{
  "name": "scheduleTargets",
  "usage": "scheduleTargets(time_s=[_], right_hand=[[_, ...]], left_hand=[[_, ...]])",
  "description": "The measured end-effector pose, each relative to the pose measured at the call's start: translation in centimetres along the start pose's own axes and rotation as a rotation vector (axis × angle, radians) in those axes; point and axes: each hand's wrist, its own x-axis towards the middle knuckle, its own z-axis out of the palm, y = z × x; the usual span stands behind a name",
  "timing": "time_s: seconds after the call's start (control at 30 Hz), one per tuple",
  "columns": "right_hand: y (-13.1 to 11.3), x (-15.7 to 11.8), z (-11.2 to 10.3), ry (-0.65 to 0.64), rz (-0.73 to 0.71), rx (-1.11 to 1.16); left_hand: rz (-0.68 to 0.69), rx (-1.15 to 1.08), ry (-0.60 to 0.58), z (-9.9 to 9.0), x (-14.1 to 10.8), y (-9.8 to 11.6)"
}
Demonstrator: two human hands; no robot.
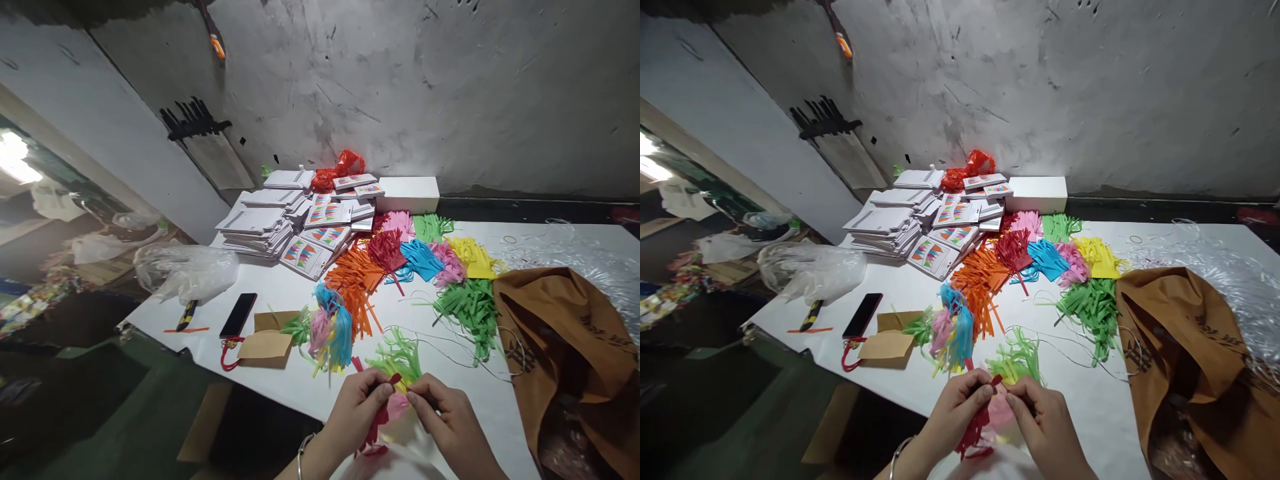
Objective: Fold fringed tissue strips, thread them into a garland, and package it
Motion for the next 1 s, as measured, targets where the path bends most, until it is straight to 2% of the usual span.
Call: scheduleTargets(time_s=[0.13, 0.27, 0.47, 0.6, 0.67, 0.77, 0.87, 1.0], right_hand=[[0.1, 0.1, -0.2, -0.045, -0.084, -0.017], [0.2, 0.2, -0.4, -0.036, -0.154, -0.133], [-0.1, 0.1, -0.1, 0.000, -0.092, -0.068], [-0.5, -0.1, -0.2, -0.083, -0.164, -0.062], [-0.5, -0.1, -0.2, -0.097, -0.155, -0.039], [-0.1, -0.2, 0.0, -0.026, -0.149, -0.063], [0.4, -0.3, 0.3, 0.049, -0.251, -0.143], [0.7, -0.4, 0.2, 0.025, -0.353, -0.175]], left_hand=[[0.045, 0.094, -0.009, -0.1, 0.0, 0.2], [0.112, 0.176, -0.089, -0.5, -0.2, 0.6], [0.223, 0.269, -0.126, -0.9, -0.4, 1.0], [0.174, 0.259, -0.110, -1.0, -0.3, 1.0], [0.151, 0.267, -0.106, -1.0, -0.3, 1.1], [0.183, 0.280, -0.136, -1.0, -0.5, 1.1], [0.227, 0.275, -0.128, -1.0, -0.7, 1.1], [0.198, 0.290, -0.069, -0.9, -0.8, 1.1]])
